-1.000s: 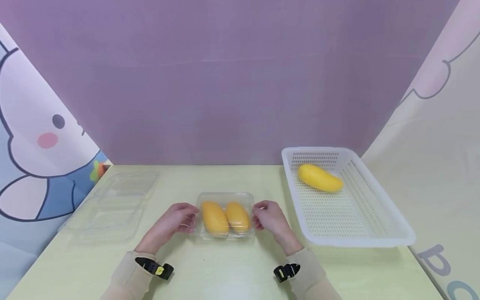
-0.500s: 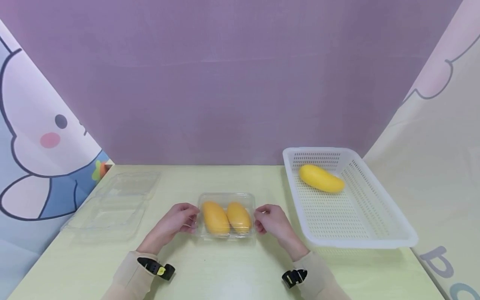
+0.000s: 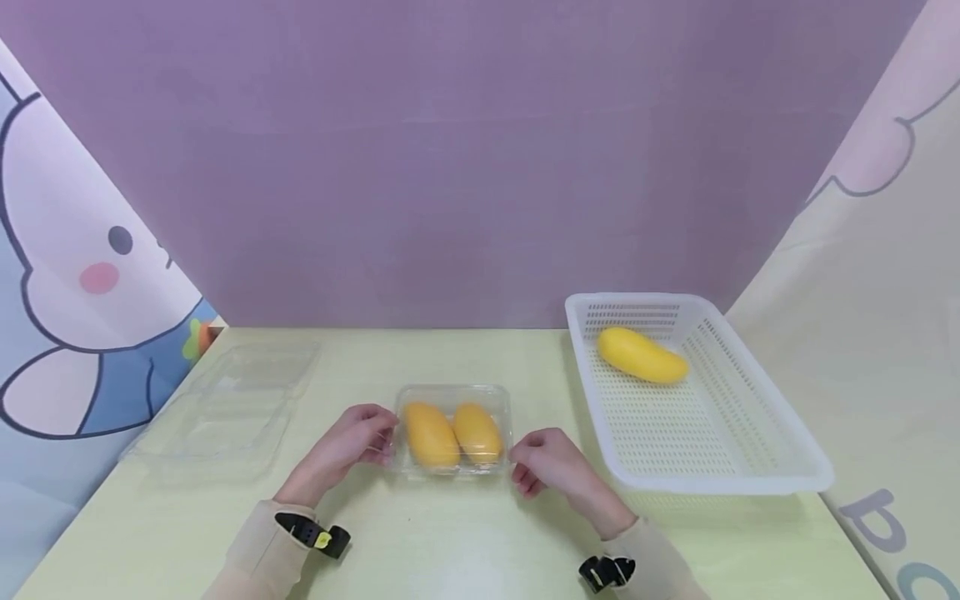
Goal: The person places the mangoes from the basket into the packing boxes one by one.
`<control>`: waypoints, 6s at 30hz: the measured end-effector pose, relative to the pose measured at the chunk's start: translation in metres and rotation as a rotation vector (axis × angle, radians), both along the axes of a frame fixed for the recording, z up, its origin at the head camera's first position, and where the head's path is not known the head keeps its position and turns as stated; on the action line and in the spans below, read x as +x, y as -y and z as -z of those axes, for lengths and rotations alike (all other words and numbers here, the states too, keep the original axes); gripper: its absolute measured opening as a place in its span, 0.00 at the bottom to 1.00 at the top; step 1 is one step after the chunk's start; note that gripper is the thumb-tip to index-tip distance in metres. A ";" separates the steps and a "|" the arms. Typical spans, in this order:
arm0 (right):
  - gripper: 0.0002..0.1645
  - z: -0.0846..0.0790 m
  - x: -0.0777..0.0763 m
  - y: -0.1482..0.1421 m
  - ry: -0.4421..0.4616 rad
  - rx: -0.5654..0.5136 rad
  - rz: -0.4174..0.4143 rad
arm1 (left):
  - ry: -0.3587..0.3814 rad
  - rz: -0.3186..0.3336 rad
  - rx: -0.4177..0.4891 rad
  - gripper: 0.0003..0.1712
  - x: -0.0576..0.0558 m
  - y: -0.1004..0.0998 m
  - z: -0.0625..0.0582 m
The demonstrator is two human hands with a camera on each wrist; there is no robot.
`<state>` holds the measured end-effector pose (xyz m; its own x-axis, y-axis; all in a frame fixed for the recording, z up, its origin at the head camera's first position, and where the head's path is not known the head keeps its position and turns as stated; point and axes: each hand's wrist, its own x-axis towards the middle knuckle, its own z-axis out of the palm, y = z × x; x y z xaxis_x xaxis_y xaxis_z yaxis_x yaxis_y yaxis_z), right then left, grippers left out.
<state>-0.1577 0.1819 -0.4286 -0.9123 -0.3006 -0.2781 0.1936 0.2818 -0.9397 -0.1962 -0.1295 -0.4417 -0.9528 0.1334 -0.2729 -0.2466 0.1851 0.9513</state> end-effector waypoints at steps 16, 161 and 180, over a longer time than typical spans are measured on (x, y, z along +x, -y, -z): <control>0.09 0.010 -0.002 0.001 0.150 -0.163 -0.096 | 0.004 0.009 -0.010 0.11 0.000 0.001 0.000; 0.32 -0.050 -0.076 0.066 -0.558 1.083 -0.274 | -0.614 -0.026 -1.133 0.14 -0.003 0.134 -0.079; 0.28 -0.054 -0.098 0.055 -0.496 1.111 -0.258 | -0.518 -0.108 -1.165 0.20 -0.015 0.212 -0.062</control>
